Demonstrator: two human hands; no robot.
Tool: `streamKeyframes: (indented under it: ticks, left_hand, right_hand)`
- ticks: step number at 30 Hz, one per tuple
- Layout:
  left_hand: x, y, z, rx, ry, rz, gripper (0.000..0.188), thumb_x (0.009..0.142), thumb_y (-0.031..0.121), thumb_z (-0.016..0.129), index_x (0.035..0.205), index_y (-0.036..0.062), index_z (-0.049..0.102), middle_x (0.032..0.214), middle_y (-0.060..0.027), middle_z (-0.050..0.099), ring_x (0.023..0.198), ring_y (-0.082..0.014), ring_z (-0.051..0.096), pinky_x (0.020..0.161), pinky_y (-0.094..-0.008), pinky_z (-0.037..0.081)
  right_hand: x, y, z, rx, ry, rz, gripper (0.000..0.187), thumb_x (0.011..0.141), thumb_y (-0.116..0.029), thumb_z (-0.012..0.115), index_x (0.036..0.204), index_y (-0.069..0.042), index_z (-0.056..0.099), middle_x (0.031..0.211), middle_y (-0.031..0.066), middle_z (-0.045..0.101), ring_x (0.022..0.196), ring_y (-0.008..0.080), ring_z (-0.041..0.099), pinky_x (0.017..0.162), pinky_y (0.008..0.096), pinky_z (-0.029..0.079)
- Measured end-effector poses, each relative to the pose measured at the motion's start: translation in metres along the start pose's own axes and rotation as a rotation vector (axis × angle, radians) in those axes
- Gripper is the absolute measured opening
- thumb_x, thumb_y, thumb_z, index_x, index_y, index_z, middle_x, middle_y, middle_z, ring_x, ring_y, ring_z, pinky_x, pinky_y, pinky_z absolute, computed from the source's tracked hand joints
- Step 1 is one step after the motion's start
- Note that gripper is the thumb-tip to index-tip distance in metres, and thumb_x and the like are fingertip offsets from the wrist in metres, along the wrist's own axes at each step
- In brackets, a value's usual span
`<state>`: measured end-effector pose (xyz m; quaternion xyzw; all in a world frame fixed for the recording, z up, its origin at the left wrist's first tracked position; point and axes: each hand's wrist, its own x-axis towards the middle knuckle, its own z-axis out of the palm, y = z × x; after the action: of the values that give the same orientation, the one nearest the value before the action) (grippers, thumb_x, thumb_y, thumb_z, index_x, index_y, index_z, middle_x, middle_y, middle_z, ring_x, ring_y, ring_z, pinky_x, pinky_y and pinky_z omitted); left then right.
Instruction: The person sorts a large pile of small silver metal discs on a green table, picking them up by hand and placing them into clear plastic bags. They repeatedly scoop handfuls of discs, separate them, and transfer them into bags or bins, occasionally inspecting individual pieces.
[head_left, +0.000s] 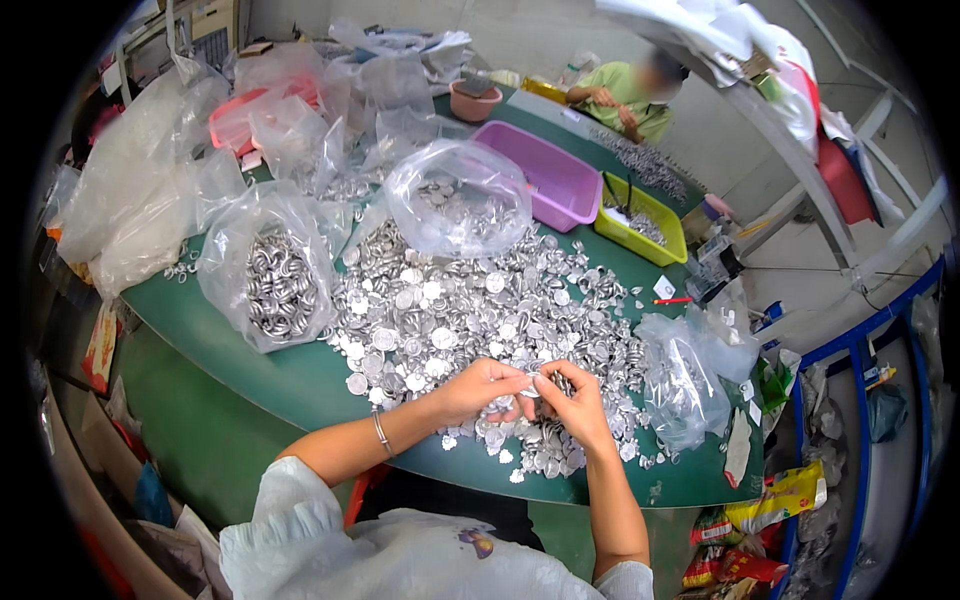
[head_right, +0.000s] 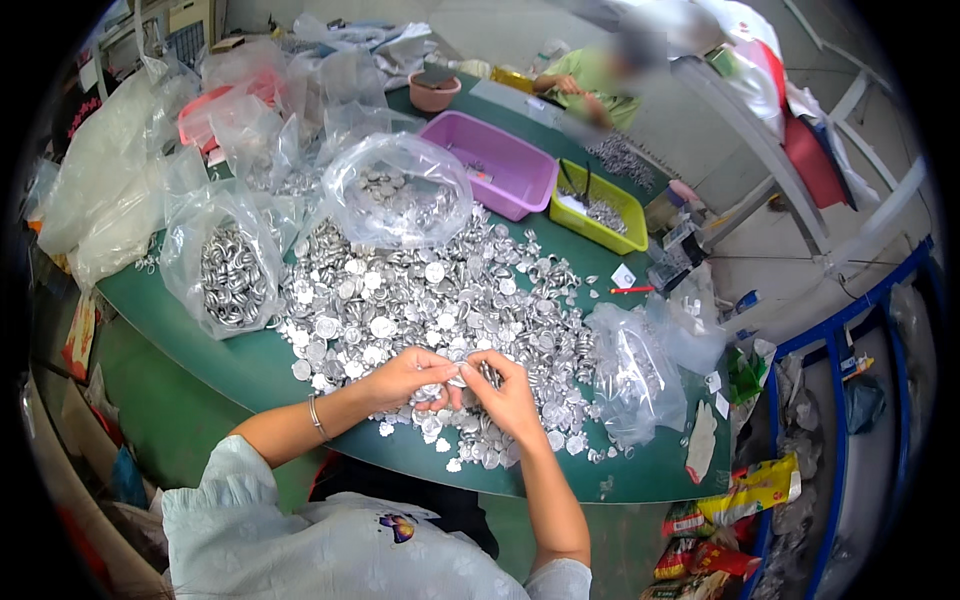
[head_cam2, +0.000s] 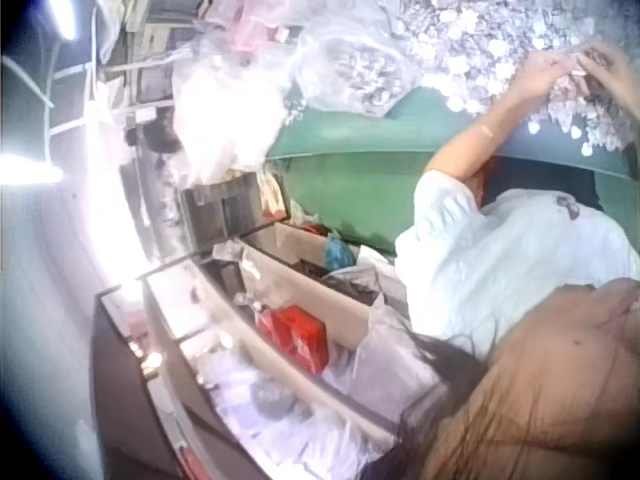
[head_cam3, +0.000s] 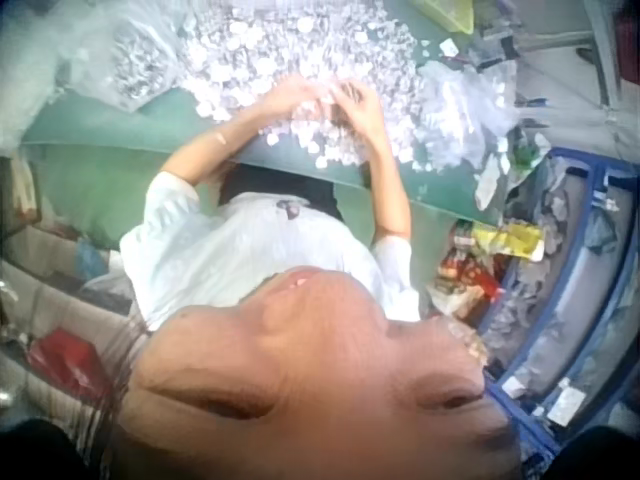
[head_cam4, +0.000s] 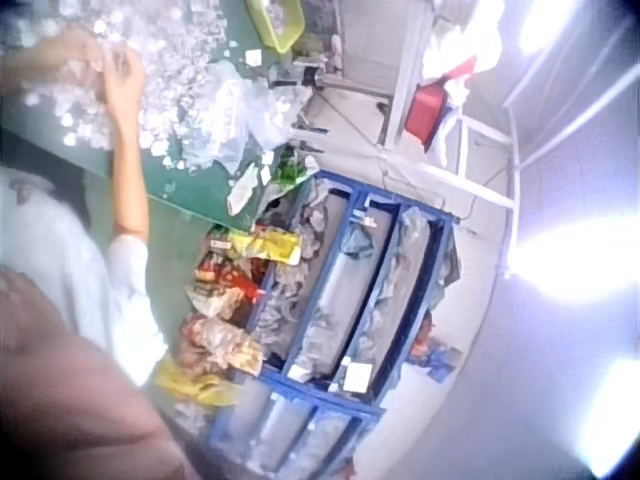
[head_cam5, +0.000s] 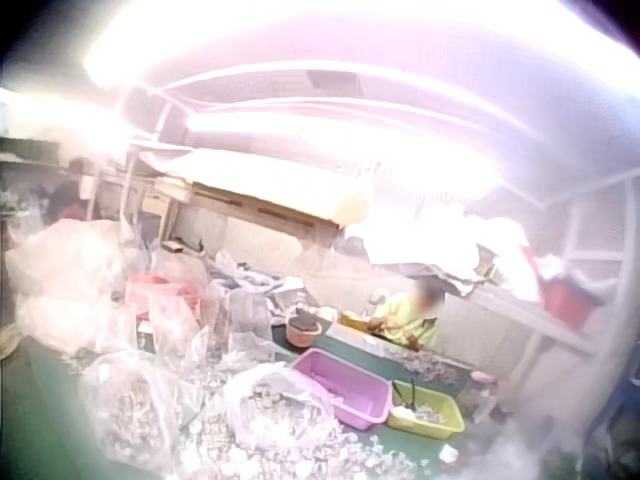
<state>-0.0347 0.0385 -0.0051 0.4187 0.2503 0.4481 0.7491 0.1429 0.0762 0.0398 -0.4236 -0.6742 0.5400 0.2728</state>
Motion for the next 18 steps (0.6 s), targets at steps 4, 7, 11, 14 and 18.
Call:
streamKeyframes:
  ticks: [4, 7, 11, 14, 18]
  left_hand:
    - [-0.004, 0.001, 0.013, 0.060, -0.018, 0.020, 0.028, 0.092, 0.023, 0.046, 0.094, -0.0015, 0.059, 0.078, -0.0116, 0.064, 0.056, -0.0088, 0.053, 0.043, -0.0193, 0.037]
    - [-0.009, 0.002, 0.020, 0.128, -0.025, 0.006, 0.027, 0.092, 0.023, 0.046, 0.094, -0.0007, 0.059, 0.079, -0.0113, 0.064, 0.057, -0.0084, 0.053, 0.043, -0.0192, 0.036]
    - [-0.015, 0.000, 0.032, 0.092, -0.017, 0.001, 0.026, 0.092, 0.023, 0.046, 0.088, 0.0005, 0.059, 0.078, -0.0103, 0.063, 0.057, -0.0081, 0.053, 0.043, -0.0196, 0.036]
    - [-0.020, 0.002, 0.036, 0.038, -0.006, 0.018, 0.027, 0.092, 0.024, 0.046, 0.088, -0.0001, 0.059, 0.077, -0.0092, 0.062, 0.058, -0.0087, 0.053, 0.042, -0.0202, 0.036]
    - [-0.023, 0.005, 0.035, -0.035, 0.062, 0.012, 0.031, 0.092, 0.028, 0.045, 0.092, -0.0004, 0.059, 0.077, -0.0102, 0.062, 0.057, -0.0100, 0.052, 0.041, -0.0196, 0.036]
  right_hand:
    - [-0.016, 0.000, 0.003, 0.053, 0.063, -0.029, 0.015, 0.083, -0.017, 0.061, 0.086, -0.002, 0.058, 0.066, -0.0019, 0.054, 0.050, 0.0031, 0.046, 0.043, 0.0186, 0.035]
    - [-0.028, 0.002, 0.006, 0.083, 0.085, -0.038, 0.015, 0.084, -0.018, 0.061, 0.087, -0.003, 0.058, 0.061, -0.0024, 0.052, 0.047, 0.0027, 0.045, 0.040, 0.0176, 0.034]
    - [-0.042, -0.004, 0.012, 0.090, 0.130, -0.077, 0.016, 0.084, -0.017, 0.060, 0.089, -0.002, 0.059, 0.059, -0.0016, 0.052, 0.045, 0.0037, 0.046, 0.039, 0.0188, 0.035]
    - [-0.043, -0.007, 0.016, 0.068, 0.144, -0.091, 0.020, 0.084, -0.018, 0.060, 0.094, -0.001, 0.060, 0.058, -0.0013, 0.053, 0.044, 0.0038, 0.045, 0.039, 0.0193, 0.034]
    - [-0.039, -0.016, 0.014, 0.018, 0.131, -0.105, 0.018, 0.083, -0.018, 0.061, 0.091, -0.002, 0.062, 0.057, -0.0023, 0.052, 0.045, 0.0030, 0.045, 0.039, 0.0192, 0.034]
